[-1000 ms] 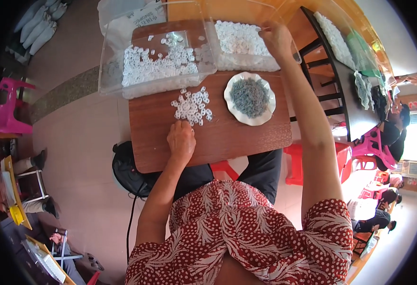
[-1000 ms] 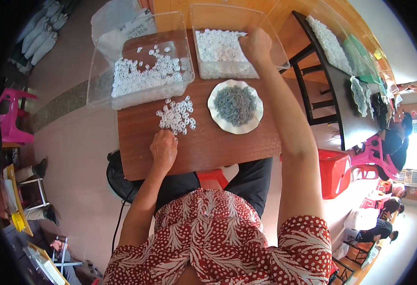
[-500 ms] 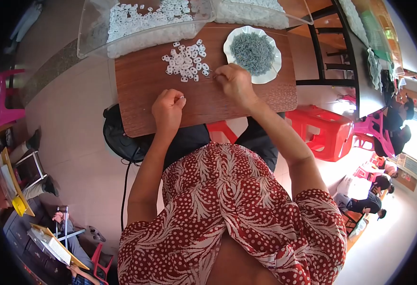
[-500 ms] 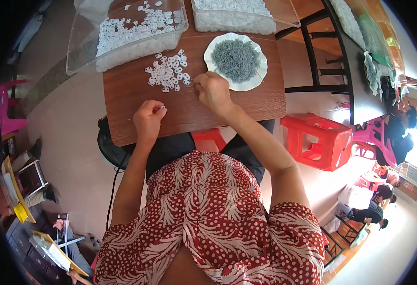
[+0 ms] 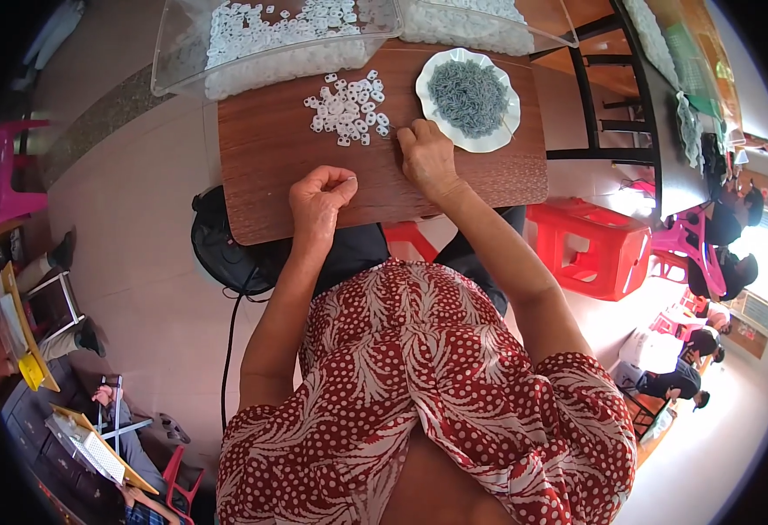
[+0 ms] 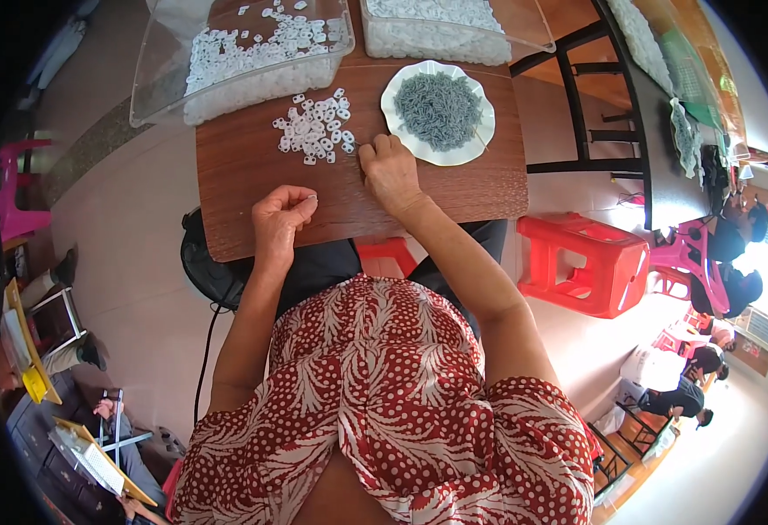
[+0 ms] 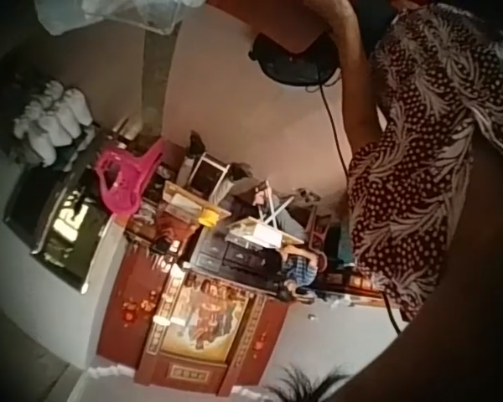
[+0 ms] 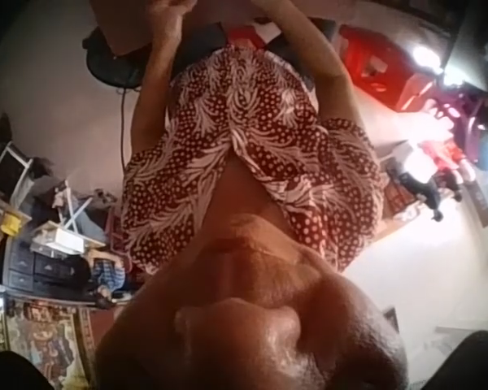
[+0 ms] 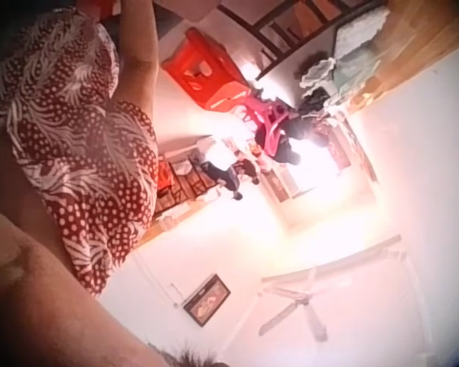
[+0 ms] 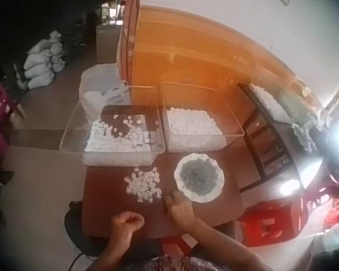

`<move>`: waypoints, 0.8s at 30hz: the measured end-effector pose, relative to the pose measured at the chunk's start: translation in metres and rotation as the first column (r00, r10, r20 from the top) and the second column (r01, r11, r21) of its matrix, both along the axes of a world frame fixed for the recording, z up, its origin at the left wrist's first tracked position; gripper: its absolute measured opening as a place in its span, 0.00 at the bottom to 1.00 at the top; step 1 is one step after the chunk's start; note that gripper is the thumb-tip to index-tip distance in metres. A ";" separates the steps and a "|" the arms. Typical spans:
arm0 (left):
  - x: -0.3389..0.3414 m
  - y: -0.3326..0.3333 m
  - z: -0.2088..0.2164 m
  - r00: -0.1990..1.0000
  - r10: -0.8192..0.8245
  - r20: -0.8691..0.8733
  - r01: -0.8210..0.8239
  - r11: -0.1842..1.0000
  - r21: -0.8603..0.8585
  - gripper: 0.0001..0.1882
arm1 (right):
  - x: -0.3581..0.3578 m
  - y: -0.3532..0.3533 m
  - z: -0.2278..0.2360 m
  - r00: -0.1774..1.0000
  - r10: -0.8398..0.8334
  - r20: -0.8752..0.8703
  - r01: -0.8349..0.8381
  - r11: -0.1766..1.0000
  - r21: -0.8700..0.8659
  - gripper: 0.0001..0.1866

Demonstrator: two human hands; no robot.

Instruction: Assembling small white plastic housings by inserting grey components into them at a production table.

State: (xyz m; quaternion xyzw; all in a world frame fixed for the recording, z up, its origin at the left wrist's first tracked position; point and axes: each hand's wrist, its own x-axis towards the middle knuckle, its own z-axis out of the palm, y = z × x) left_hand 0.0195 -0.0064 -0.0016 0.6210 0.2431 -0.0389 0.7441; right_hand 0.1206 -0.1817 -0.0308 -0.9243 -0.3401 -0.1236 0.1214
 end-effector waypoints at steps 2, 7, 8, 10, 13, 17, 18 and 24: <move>0.000 0.000 0.004 1.000 0.016 -0.009 -0.017 0.997 -0.072 0.04 | 0.002 0.000 0.001 0.999 0.039 0.016 -0.038 0.999 -0.028 0.08; 0.000 0.000 0.004 0.999 0.034 -0.002 -0.033 0.961 -0.275 0.05 | 0.000 0.001 0.000 0.996 0.021 -0.085 -0.011 0.992 0.125 0.05; -0.001 0.000 0.006 0.999 0.046 -0.009 -0.046 0.935 -0.351 0.05 | -0.004 0.002 0.004 0.996 0.024 -0.086 -0.013 0.992 0.128 0.05; -0.003 -0.001 0.011 0.999 0.051 -0.017 -0.054 0.919 -0.390 0.05 | -0.017 0.002 0.014 0.924 0.017 -0.383 0.136 0.919 0.371 0.03; -0.004 -0.002 0.019 0.999 0.043 -0.020 -0.048 0.890 -0.454 0.06 | -0.034 0.001 0.047 0.637 0.088 -0.766 0.386 0.823 0.416 0.03; -0.006 -0.008 0.030 0.999 0.027 0.026 -0.011 0.874 -0.485 0.06 | -0.045 0.003 0.072 0.562 0.231 -0.794 0.447 0.723 0.527 0.03; -0.007 -0.010 0.033 0.999 0.025 0.026 -0.009 0.875 -0.484 0.06 | -0.047 0.005 0.081 0.528 0.257 -0.810 0.472 0.704 0.531 0.04; -0.011 -0.017 0.046 0.996 0.025 0.085 0.016 0.894 -0.448 0.04 | -0.057 0.006 0.102 0.485 0.376 -0.790 0.484 0.637 0.600 0.05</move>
